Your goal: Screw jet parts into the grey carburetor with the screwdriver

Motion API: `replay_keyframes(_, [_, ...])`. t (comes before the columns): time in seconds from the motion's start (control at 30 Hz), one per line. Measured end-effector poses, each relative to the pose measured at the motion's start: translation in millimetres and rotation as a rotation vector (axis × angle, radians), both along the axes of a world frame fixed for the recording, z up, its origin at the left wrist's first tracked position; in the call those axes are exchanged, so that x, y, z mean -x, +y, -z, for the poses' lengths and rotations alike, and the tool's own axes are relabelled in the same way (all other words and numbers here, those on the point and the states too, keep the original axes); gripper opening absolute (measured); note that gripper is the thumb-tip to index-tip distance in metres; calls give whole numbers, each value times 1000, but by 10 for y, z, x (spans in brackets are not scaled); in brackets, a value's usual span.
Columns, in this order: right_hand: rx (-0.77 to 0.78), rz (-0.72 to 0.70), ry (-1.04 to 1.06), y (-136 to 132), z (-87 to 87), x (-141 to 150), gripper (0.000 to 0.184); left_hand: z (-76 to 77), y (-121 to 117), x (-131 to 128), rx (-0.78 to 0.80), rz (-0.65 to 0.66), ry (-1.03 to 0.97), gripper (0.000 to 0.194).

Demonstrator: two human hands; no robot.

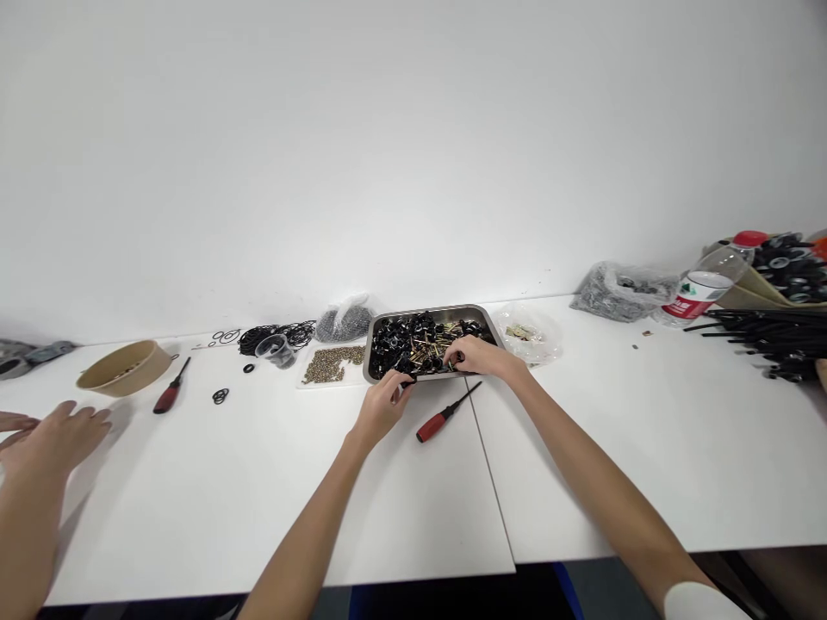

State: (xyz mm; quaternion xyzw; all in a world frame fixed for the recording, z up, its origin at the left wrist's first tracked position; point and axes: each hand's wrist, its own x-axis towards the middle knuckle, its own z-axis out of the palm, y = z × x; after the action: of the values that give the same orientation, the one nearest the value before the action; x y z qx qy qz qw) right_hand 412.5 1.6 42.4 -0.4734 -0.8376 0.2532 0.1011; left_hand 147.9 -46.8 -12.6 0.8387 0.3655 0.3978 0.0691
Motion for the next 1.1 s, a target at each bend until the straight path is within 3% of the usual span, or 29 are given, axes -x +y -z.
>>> replay_keyframes(0.47, [-143,17,31,-12,106,23,21,1,-8,-14,31,-9,5,13])
replay_keyframes(0.67, [-167,69,196,-6,-43,30,8,7,1,-14,54,-41,-10,14])
replay_keyframes(0.9, [-44,65,533,-190,-277,247,31,0,-7,-18,150,-110,-9,21])
replay_keyframes(1.1, [86,-14,690,-290,-259,475,29,-25,-37,-29,190,-109,-34,27])
